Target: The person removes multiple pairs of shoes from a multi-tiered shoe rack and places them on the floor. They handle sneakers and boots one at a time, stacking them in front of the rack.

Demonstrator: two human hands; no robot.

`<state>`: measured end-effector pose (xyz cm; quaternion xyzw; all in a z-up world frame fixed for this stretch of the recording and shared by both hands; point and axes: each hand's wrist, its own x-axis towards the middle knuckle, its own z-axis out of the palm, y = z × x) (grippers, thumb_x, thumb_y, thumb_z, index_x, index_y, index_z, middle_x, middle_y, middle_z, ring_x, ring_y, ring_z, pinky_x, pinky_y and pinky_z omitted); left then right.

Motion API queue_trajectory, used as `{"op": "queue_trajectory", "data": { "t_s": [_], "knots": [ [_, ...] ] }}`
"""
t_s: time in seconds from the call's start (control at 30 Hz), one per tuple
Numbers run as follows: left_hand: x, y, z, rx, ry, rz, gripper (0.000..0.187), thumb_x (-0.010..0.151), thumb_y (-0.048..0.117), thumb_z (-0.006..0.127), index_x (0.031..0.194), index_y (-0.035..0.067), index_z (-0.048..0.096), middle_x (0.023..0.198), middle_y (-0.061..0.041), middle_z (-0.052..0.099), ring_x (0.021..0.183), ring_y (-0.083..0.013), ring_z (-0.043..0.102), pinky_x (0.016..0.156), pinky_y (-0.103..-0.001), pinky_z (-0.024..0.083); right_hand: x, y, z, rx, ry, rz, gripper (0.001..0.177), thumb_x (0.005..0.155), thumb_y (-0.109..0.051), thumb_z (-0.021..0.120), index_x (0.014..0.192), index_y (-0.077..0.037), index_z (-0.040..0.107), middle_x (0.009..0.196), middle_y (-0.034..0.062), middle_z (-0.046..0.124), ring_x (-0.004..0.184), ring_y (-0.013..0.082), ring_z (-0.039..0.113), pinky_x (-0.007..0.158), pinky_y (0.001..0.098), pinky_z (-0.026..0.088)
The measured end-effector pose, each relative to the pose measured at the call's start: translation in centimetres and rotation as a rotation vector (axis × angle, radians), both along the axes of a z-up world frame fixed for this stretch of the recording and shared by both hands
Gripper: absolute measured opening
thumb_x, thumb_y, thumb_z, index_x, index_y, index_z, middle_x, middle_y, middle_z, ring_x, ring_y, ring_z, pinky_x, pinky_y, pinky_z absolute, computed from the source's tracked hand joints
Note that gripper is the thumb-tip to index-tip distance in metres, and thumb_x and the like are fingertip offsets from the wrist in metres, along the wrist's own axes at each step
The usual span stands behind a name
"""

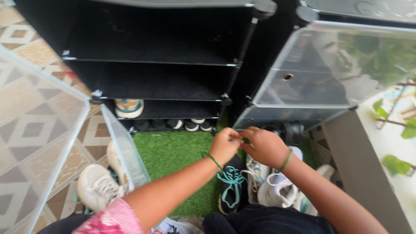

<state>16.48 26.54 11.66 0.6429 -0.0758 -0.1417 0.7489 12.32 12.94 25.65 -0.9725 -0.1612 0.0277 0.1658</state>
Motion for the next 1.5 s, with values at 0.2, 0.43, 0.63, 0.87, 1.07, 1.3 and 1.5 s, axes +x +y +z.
{"op": "queue_trajectory", "data": {
  "t_s": [0.2, 0.43, 0.63, 0.87, 1.07, 1.3, 1.5],
  "knots": [
    [3.3, 12.3, 2.7, 0.434, -0.165, 0.091, 0.013, 0.081, 0.011, 0.075, 0.090, 0.006, 0.068, 0.081, -0.006, 0.072, 0.075, -0.0153, 0.069, 0.068, -0.031, 0.055, 4.4, 9.9, 1.0, -0.088, 0.041, 0.209, 0.033, 0.084, -0.030, 0.072, 0.109, -0.009, 0.070, 0.107, 0.0121, 0.072, 0.096, 0.0339, 0.070, 0.080, 0.0452, 0.057],
    [6.4, 22.2, -1.8, 0.477, -0.092, 0.288, 0.015, 0.080, 0.017, 0.078, 0.082, 0.005, 0.069, 0.074, -0.007, 0.073, 0.069, -0.0161, 0.070, 0.062, -0.032, 0.055, 8.8, 19.8, -3.5, -0.046, 0.143, 0.276, 0.045, 0.084, -0.033, 0.074, 0.120, -0.008, 0.065, 0.119, 0.0154, 0.069, 0.111, 0.0352, 0.066, 0.093, 0.0460, 0.054],
    [10.3, 27.6, -5.0, 0.619, -0.117, 0.400, 0.012, 0.080, 0.015, 0.074, 0.088, 0.007, 0.072, 0.079, -0.010, 0.075, 0.073, -0.0196, 0.073, 0.069, -0.034, 0.056, 12.1, 23.8, -8.1, 0.131, 0.155, 0.270, 0.062, 0.083, -0.032, 0.076, 0.136, -0.008, 0.056, 0.136, 0.0197, 0.059, 0.119, 0.0385, 0.061, 0.096, 0.0463, 0.052],
    [14.7, 31.4, -8.1, 0.793, -0.275, 0.587, 0.048, 0.079, 0.013, 0.075, 0.121, -0.004, 0.061, 0.117, -0.027, 0.066, 0.110, -0.0405, 0.065, 0.096, -0.044, 0.052, 15.6, 26.9, -11.9, 0.272, 0.122, 0.313, 0.073, 0.084, -0.029, 0.077, 0.144, -0.001, 0.047, 0.144, 0.0240, 0.053, 0.125, 0.0407, 0.060, 0.102, 0.0440, 0.052],
    [17.1, 31.2, -6.5, 0.717, -0.006, 0.607, 0.077, 0.080, 0.007, 0.070, 0.146, -0.006, 0.034, 0.145, -0.032, 0.042, 0.128, -0.0467, 0.052, 0.107, -0.044, 0.046, 18.3, 29.3, -13.4, 0.302, 0.132, 0.323, 0.081, 0.079, -0.031, 0.082, 0.144, -0.001, 0.045, 0.153, 0.0251, 0.039, 0.135, 0.0430, 0.048, 0.108, 0.0456, 0.044],
    [18.3, 31.8, -5.7, 0.666, -0.078, 0.702, 0.090, 0.074, 0.002, 0.072, 0.153, 0.002, 0.028, 0.156, -0.024, 0.036, 0.146, -0.0422, 0.034, 0.120, -0.042, 0.033, 21.0, 31.0, -14.2, 0.229, 0.167, 0.291, 0.080, 0.077, -0.034, 0.081, 0.146, -0.011, 0.049, 0.153, 0.0217, 0.040, 0.136, 0.0434, 0.044, 0.110, 0.0476, 0.042],
    [18.9, 32.0, -6.4, 0.710, -0.017, 0.675, 0.091, 0.078, -0.003, 0.067, 0.158, 0.007, 0.024, 0.163, -0.024, 0.023, 0.150, -0.0423, 0.025, 0.120, -0.041, 0.030, 22.7, 31.9, -15.2, 0.239, 0.130, 0.373, 0.066, 0.076, -0.033, 0.084, 0.134, -0.011, 0.061, 0.145, 0.0207, 0.050, 0.136, 0.0412, 0.047, 0.112, 0.0485, 0.041]
  ]
}}
